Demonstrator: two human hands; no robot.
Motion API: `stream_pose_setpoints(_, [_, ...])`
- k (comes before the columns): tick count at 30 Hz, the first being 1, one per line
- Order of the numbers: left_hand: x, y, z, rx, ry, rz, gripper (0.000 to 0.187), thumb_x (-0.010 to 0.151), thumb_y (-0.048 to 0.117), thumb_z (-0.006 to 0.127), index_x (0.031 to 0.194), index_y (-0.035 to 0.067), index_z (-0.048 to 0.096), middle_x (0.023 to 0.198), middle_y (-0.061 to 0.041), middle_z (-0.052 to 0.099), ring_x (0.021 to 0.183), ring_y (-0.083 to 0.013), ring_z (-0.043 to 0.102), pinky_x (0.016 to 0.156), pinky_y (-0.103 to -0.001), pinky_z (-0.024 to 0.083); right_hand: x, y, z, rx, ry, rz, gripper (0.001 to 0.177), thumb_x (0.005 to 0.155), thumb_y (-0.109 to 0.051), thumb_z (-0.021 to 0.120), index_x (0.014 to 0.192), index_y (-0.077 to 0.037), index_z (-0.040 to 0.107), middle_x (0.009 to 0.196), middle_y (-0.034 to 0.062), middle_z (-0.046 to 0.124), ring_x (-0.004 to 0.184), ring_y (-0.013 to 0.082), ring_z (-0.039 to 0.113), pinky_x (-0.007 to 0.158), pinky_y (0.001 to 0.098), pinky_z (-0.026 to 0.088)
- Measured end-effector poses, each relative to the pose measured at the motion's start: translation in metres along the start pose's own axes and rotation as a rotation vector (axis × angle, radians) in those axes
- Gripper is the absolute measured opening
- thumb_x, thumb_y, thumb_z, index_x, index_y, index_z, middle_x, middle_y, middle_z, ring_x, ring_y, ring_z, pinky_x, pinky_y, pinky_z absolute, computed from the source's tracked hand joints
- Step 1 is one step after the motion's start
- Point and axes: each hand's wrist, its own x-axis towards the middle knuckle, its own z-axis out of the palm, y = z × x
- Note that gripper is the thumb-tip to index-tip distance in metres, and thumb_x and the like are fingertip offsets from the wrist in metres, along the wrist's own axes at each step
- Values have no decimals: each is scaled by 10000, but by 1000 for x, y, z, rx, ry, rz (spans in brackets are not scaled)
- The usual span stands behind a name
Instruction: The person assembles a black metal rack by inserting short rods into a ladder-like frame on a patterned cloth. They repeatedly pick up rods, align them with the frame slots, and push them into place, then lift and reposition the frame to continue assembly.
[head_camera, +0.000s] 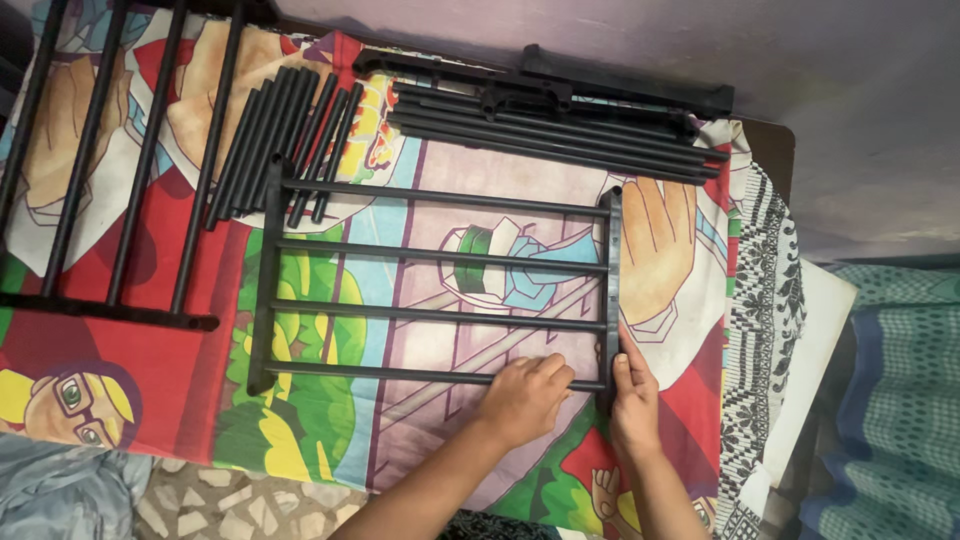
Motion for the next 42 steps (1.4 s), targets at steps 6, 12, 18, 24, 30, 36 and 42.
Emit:
stream_pose_setpoints(6, [4,8,-3,-15,2,-3,126,869,135,727,916,75,627,966,-102,614,897,-317,668,822,-452,527,1,-3,2,6,22,23,504,1072,-181,468,1551,-28,448,1350,148,650,1219,176,621,1061,311,468])
stream_pose_setpoints(12, [8,6,-9,-82,-37,-48,137,858,129,740,906,69,627,950,-102,629,872,-338,686,776,-468,544,-2,-9,6,-23,11,8,503,1070,-181,469,1549,-31,445,1362,139,641,1220,174,619,1071,310,468])
stream_pose_setpoints(18, [9,5,-9,-94,-47,-46,132,857,130,738,910,68,634,951,-110,630,863,-342,687,770,-467,546,-1,-8,9,-30,37,4,491,1074,-155,439,1552,-43,444,1359,137,646,1233,177,619,1077,307,466])
stream_pose_setpoints(24, [12,3,-6,-101,-65,-32,121,865,138,726,909,71,636,964,-105,638,861,-342,691,757,-468,551,-1,1,9,-86,29,-50,488,1088,-131,406,1567,-40,423,1362,145,639,1230,168,616,1067,294,456])
stream_pose_setpoints(30, [15,5,-24,-95,-30,20,226,790,170,749,995,85,704,999,-92,659,1020,-330,661,897,-492,497,8,8,-8,-327,10,-205,454,1065,-118,486,1500,9,496,1469,115,577,1339,172,530,1123,287,382])
stream_pose_setpoints(36, [-6,-69,-110,11,469,-374,422,805,118,746,1209,25,662,1137,-203,678,1095,-413,617,939,-499,488,44,-4,-24,-389,-51,-105,451,1055,-194,523,1470,-19,535,1362,90,643,1227,158,590,1011,267,455])
stream_pose_setpoints(42, [-67,-178,-206,382,729,-934,522,933,284,669,1374,19,582,1279,-244,588,1187,-452,542,977,-534,437,91,-23,-5,-395,-17,-55,482,1072,-223,573,1530,-76,548,1135,63,628,951,151,537,828,274,447])
